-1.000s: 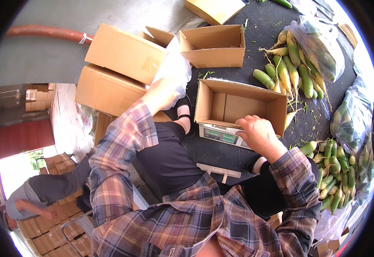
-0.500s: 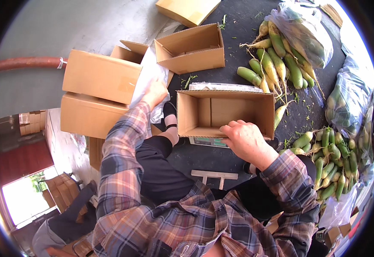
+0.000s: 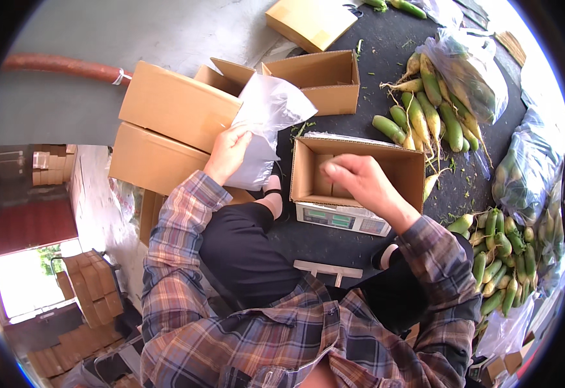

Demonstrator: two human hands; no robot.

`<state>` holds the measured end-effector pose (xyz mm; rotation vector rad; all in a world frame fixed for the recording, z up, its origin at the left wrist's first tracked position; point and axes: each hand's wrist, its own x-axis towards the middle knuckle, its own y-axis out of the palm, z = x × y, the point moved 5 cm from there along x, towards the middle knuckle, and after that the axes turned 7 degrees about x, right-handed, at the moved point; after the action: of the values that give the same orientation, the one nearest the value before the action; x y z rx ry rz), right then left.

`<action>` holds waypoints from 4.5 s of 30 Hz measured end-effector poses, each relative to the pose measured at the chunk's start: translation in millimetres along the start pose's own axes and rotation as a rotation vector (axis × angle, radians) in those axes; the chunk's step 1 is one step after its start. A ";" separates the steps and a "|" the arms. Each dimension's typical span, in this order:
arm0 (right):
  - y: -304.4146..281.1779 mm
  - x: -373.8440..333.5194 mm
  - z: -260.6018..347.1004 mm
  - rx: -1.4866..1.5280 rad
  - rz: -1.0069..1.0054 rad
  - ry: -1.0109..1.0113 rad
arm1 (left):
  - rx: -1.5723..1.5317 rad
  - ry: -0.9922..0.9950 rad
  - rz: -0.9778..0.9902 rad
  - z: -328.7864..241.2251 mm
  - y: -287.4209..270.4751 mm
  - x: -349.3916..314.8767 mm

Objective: Packing radishes into cardboard boxes with plastic liners and weighing them on a scale.

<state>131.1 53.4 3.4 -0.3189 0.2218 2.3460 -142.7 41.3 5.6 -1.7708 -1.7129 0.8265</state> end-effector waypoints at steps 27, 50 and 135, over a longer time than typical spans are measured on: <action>25.6 35.9 32.8 0.021 -0.429 -0.377 | 0.565 -0.189 -0.188 77.1 26.7 13.1; -124.4 -168.7 -18.7 0.458 -0.424 0.082 | -0.518 0.099 0.031 -115.8 53.8 9.4; -141.2 -90.9 33.7 0.792 -0.767 -0.431 | 0.304 0.155 -0.409 -94.4 1.6 3.3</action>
<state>287.8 101.7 52.9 0.4229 0.6511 1.3745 -71.5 48.0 67.3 -1.1977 -1.6642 0.7033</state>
